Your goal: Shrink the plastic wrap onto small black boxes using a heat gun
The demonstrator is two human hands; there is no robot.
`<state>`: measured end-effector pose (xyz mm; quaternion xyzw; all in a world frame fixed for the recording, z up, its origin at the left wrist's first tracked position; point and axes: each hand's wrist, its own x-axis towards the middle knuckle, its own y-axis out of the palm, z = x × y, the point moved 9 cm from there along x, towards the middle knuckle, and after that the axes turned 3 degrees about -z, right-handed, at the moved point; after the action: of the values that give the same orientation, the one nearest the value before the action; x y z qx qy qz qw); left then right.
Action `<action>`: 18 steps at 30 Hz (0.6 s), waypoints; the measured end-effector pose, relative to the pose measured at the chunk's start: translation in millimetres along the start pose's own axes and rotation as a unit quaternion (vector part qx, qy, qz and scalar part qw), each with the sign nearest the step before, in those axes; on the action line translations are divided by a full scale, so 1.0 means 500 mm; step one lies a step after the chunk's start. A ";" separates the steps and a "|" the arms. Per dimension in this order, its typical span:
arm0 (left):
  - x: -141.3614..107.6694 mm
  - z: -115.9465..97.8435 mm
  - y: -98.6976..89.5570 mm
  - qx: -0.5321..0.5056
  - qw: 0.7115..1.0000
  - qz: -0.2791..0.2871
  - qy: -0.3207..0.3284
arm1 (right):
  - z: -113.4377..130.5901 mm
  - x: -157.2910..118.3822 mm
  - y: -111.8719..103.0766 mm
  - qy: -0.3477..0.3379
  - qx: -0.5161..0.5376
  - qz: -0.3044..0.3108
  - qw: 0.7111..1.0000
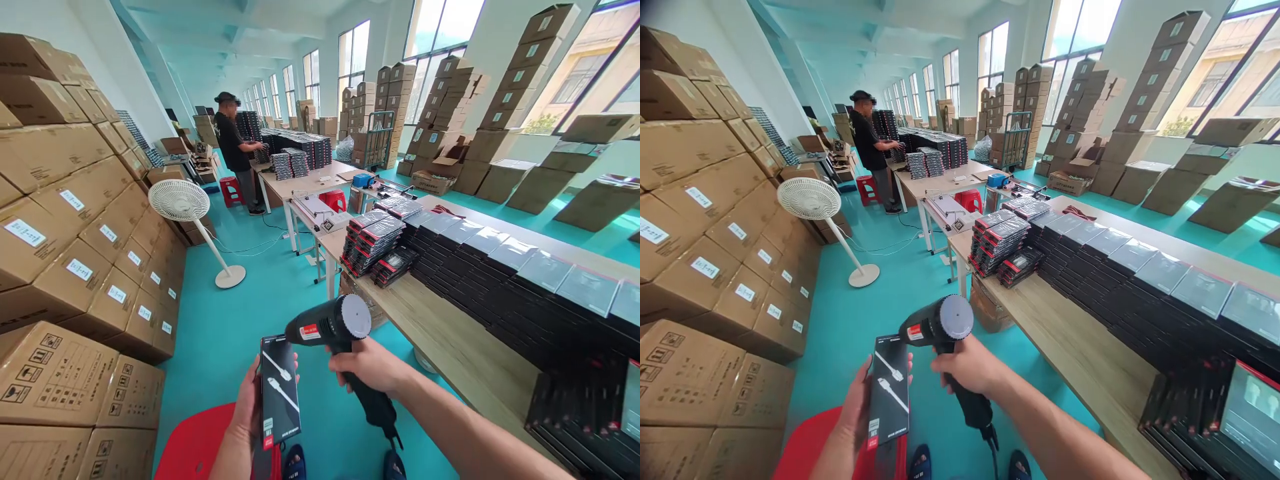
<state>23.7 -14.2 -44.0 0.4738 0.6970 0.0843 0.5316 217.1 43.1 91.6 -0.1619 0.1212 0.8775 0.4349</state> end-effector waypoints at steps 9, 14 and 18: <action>0.034 -0.057 -0.079 -0.043 0.990 -0.080 0.111 | -0.108 -0.078 -0.008 0.106 0.046 0.052 0.992; 0.052 -0.083 -0.159 -0.094 0.955 -0.228 0.164 | -0.110 -0.072 0.034 0.070 0.101 0.024 0.992; 0.073 -0.078 -0.168 -0.108 0.950 -0.242 0.162 | -0.099 -0.057 0.071 0.017 0.085 0.037 0.996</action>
<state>-55.8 -17.0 -103.6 0.2100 0.8544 0.1037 0.4638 214.0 -16.0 60.0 -0.1340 0.2088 0.8766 0.4124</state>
